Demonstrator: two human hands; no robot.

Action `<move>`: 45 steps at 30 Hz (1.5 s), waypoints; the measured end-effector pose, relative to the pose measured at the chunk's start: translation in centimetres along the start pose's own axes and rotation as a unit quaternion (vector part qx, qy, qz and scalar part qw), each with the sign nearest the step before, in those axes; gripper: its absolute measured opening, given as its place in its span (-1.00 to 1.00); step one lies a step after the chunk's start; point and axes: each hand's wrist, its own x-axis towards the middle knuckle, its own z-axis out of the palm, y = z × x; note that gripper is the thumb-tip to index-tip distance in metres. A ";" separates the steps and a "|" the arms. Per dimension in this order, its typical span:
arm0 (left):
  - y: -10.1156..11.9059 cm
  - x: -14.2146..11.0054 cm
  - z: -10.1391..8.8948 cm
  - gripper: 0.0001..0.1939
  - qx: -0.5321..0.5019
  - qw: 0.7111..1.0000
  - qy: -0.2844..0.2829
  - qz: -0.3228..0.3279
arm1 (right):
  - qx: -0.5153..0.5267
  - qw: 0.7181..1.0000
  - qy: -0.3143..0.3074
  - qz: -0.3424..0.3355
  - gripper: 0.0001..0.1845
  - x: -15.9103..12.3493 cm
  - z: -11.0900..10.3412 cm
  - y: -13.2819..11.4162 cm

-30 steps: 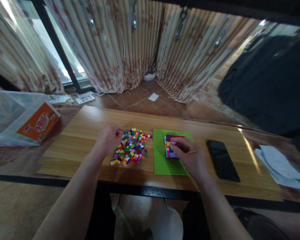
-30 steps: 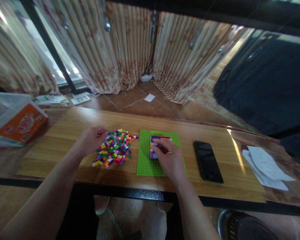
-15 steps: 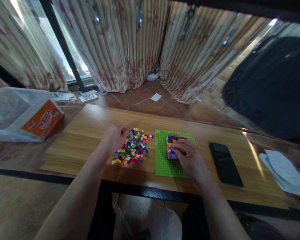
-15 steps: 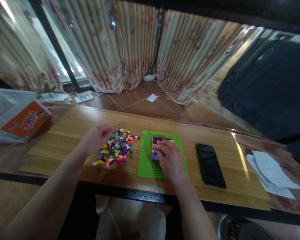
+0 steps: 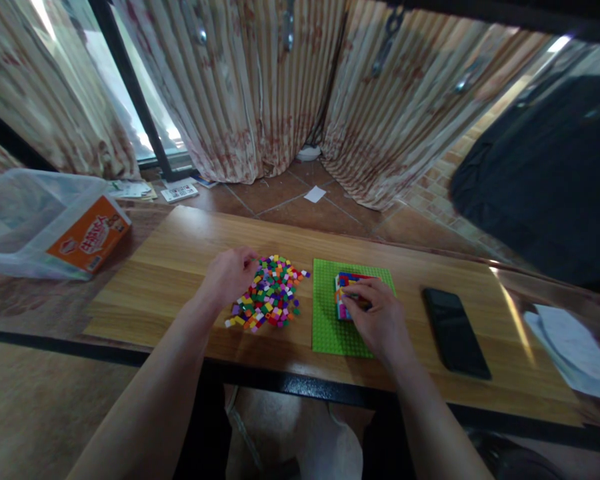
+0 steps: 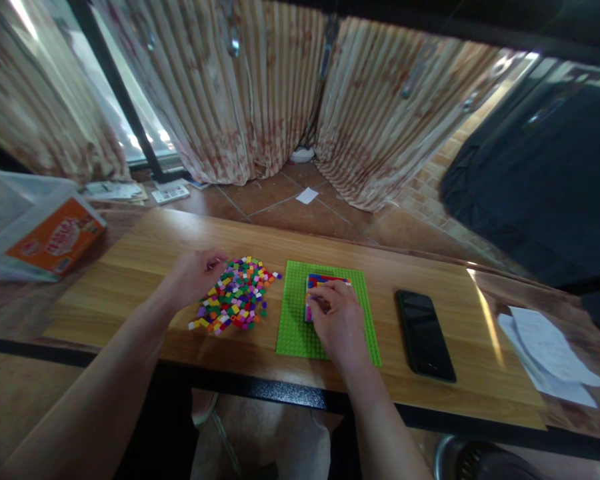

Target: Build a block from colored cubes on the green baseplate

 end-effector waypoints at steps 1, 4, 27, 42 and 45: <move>0.0 0.0 0.0 -0.69 0.000 1.000 -0.001 -0.001 | -0.001 1.000 0.003 0.004 -0.86 0.0 0.0 -0.1; 0.2 -0.1 -0.1 -0.69 -0.003 1.000 -0.002 -0.005 | -0.002 1.000 0.002 0.010 -0.89 0.1 0.0 -0.3; -4.4 -1.3 -1.7 -0.81 -0.076 0.989 -0.097 0.077 | -0.015 0.998 -0.019 0.053 -0.68 -0.1 0.0 1.3; -5.7 -2.2 -2.3 -0.81 -0.087 0.988 -0.103 0.072 | -0.007 0.998 0.007 0.066 -0.63 -0.1 -0.2 0.1; -5.3 -1.8 -2.1 -0.72 -0.058 0.995 -0.062 0.057 | -0.018 0.997 0.014 0.072 -0.63 -0.2 -0.1 0.2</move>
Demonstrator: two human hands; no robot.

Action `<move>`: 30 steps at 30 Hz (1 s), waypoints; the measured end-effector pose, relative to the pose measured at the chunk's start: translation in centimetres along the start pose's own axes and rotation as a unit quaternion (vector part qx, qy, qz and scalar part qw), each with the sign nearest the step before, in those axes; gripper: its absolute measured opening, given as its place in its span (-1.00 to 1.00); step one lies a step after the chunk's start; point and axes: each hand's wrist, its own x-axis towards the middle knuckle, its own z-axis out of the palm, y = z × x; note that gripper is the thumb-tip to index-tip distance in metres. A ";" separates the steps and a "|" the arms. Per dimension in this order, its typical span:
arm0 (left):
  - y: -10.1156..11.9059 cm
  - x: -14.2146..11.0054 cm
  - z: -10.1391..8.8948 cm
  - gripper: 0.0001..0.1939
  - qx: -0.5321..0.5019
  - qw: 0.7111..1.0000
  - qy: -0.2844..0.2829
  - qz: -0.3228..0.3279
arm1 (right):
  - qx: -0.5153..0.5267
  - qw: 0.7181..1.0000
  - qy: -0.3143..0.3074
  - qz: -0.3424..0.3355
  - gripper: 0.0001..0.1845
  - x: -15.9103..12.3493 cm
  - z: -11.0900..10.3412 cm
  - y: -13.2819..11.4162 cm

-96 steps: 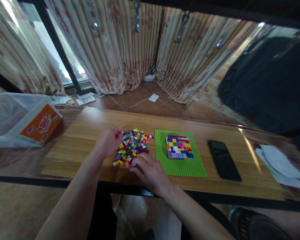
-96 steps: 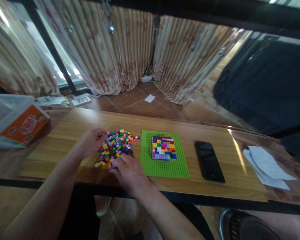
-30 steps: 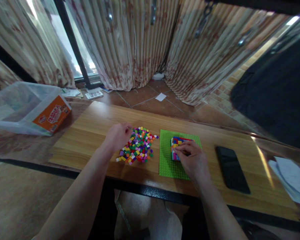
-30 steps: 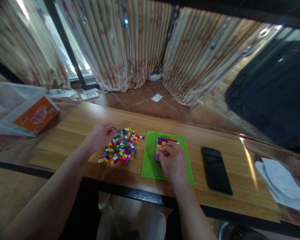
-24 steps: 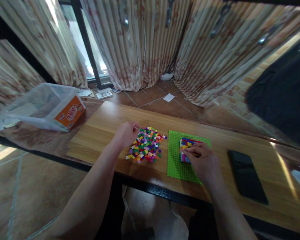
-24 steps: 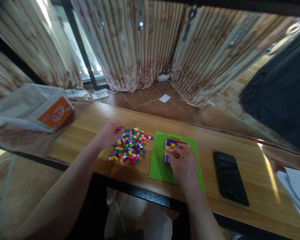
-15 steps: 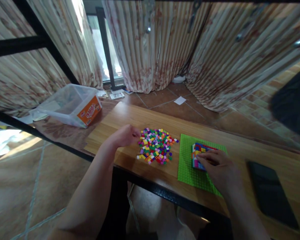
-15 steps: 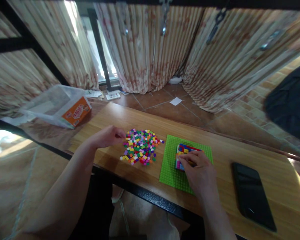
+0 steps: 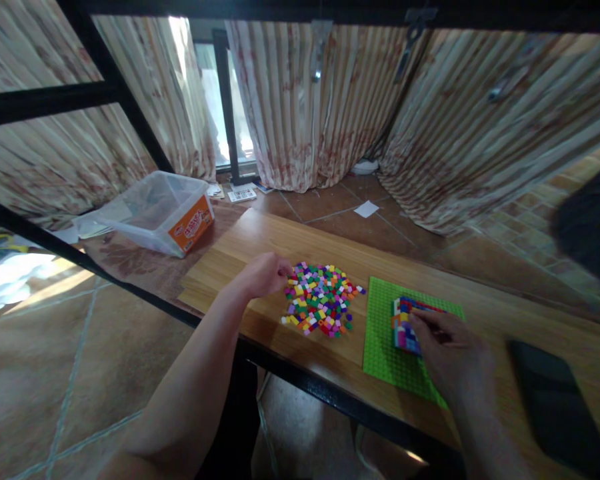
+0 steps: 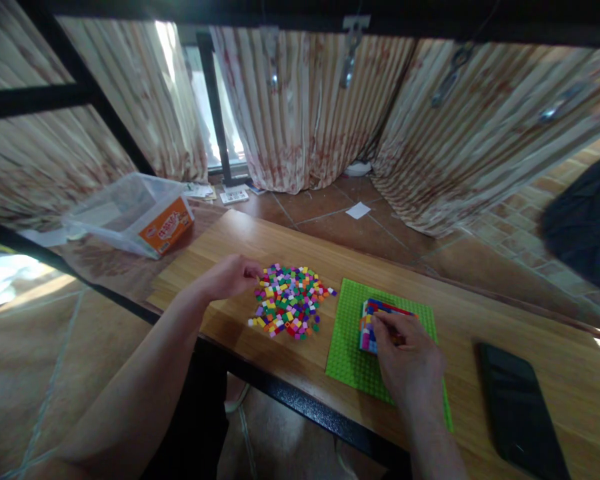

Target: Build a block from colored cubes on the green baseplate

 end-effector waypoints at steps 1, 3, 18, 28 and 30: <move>0.2 0.1 0.1 -0.70 0.008 1.000 0.006 -0.003 | 0.000 1.000 0.002 0.002 -0.63 0.0 0.0 0.1; 0.6 0.3 0.1 -0.68 0.022 1.000 0.015 -0.011 | 0.000 1.000 0.006 0.000 -0.63 0.0 0.1 0.1; 0.5 1.1 0.7 -0.68 0.067 0.996 0.010 -0.058 | 0.054 0.995 0.073 0.052 -0.63 0.3 -0.5 -0.4; 0.6 1.3 0.8 -0.75 0.054 0.997 0.011 -0.046 | 0.207 0.951 0.172 0.153 -0.62 1.2 -0.7 0.5; 0.8 1.2 0.7 -0.76 0.061 0.997 0.010 -0.046 | 0.174 0.962 0.160 0.136 -0.62 1.0 -0.7 0.0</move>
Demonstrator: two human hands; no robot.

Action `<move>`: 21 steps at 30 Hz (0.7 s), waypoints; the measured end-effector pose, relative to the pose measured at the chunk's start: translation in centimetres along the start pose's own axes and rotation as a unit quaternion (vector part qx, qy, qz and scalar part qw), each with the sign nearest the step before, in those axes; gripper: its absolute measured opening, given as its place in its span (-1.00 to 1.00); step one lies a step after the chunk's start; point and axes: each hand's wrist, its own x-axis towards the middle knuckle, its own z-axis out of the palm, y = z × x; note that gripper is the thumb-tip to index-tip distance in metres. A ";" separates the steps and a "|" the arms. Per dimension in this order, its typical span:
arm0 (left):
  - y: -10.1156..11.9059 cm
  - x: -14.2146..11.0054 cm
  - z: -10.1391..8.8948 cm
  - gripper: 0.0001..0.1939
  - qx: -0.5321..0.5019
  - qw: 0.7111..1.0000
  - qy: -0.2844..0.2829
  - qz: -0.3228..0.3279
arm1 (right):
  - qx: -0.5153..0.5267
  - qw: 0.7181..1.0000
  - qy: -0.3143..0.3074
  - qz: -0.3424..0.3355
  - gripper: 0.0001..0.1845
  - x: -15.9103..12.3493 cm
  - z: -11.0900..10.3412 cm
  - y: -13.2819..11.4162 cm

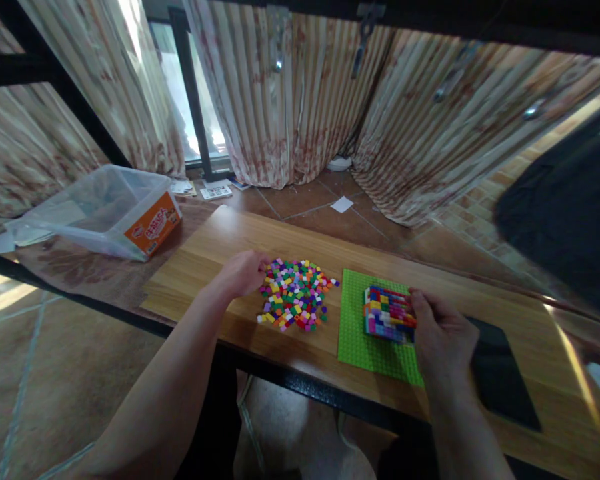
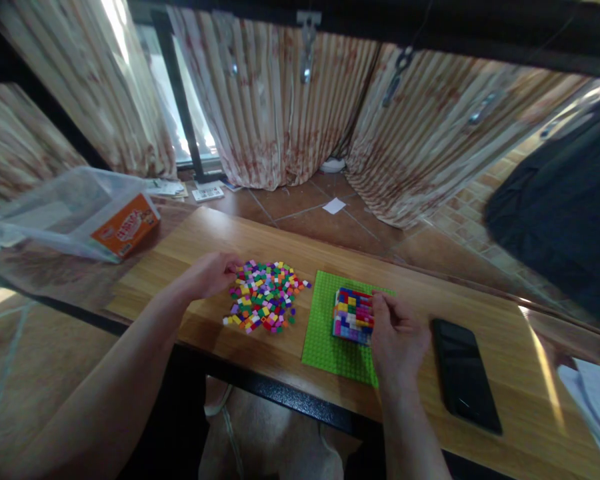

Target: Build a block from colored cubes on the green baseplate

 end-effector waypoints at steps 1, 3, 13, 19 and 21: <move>0.0 0.0 -0.1 -0.76 0.002 1.000 0.001 0.000 | -0.017 1.000 -0.004 -0.015 -0.62 -0.1 0.0 -0.1; 0.1 -0.1 -0.2 -0.75 0.002 1.000 0.006 0.001 | -0.045 0.998 -0.013 -0.046 -0.63 -0.4 0.1 -0.2; 0.5 -0.2 -0.2 -0.79 -0.085 0.994 -0.027 0.064 | -0.075 0.923 -0.230 -0.299 -0.83 -4.8 2.8 -2.2; -0.5 -1.1 -0.5 -0.89 -0.153 0.979 -0.091 0.100 | -0.056 0.906 -0.295 -0.299 -0.81 -6.1 4.2 -2.6; -0.6 -1.8 -0.8 -0.93 -0.160 0.973 -0.126 0.107 | -0.053 0.905 -0.301 -0.297 -0.81 -6.0 4.3 -2.6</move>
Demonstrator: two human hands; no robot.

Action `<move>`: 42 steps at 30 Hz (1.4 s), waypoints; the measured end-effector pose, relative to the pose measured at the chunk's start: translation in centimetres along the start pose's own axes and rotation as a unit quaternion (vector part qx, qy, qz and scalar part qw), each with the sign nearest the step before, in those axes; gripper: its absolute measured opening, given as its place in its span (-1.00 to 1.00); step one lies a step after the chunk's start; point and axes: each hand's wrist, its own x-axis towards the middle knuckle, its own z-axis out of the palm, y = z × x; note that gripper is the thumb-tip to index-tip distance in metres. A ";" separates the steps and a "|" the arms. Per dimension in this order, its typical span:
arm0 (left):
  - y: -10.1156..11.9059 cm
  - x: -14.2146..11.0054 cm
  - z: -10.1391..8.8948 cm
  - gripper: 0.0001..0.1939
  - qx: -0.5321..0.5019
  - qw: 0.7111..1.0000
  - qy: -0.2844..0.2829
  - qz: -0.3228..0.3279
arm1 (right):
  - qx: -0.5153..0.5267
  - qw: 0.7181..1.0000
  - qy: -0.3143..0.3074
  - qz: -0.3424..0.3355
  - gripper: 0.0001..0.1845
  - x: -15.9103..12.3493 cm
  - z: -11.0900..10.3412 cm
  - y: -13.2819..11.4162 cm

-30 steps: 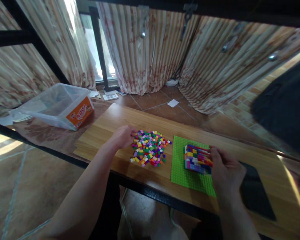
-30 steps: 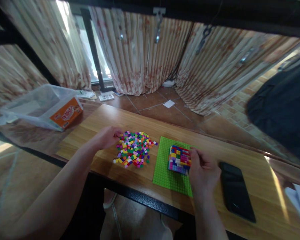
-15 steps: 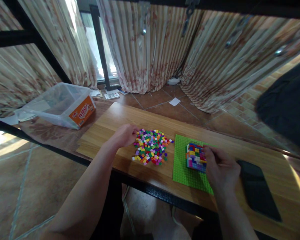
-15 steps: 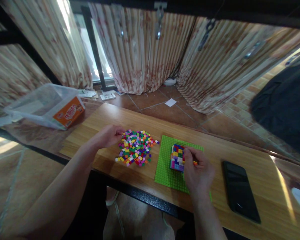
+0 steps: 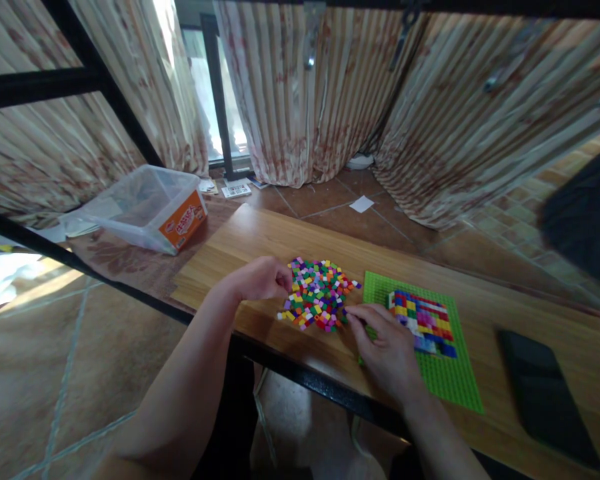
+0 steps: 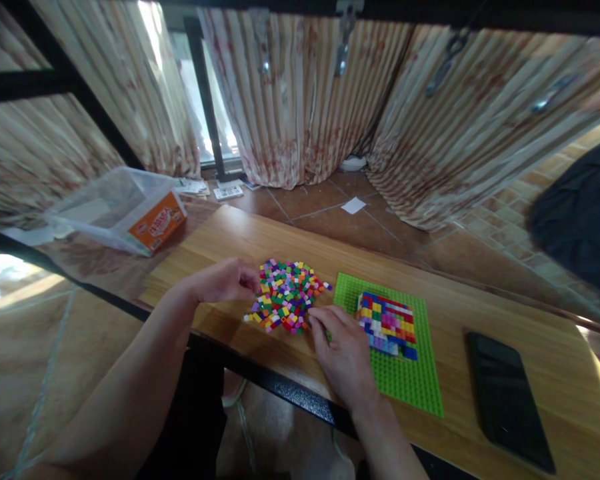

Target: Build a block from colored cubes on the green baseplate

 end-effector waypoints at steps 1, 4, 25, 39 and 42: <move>0.1 -0.3 0.0 -0.94 0.001 1.000 -0.012 -0.001 | 0.002 1.000 -0.003 0.001 -0.81 0.0 0.0 0.0; 0.8 -1.0 0.3 -0.94 0.033 0.999 -0.019 -0.013 | 0.003 1.000 -0.006 0.006 -0.81 0.0 0.1 0.1; 2.0 -0.8 1.0 -0.83 0.057 0.997 0.034 0.030 | 0.013 1.000 0.006 0.005 -0.82 0.2 -0.1 0.0; 8.8 4.1 9.4 -0.84 -0.398 0.912 0.091 0.040 | 0.107 0.980 0.127 0.109 -0.82 0.4 -1.7 0.6; 9.2 4.5 10.3 -0.79 -0.422 0.900 0.090 0.054 | 0.095 0.982 0.131 0.101 -0.85 0.3 -3.0 1.4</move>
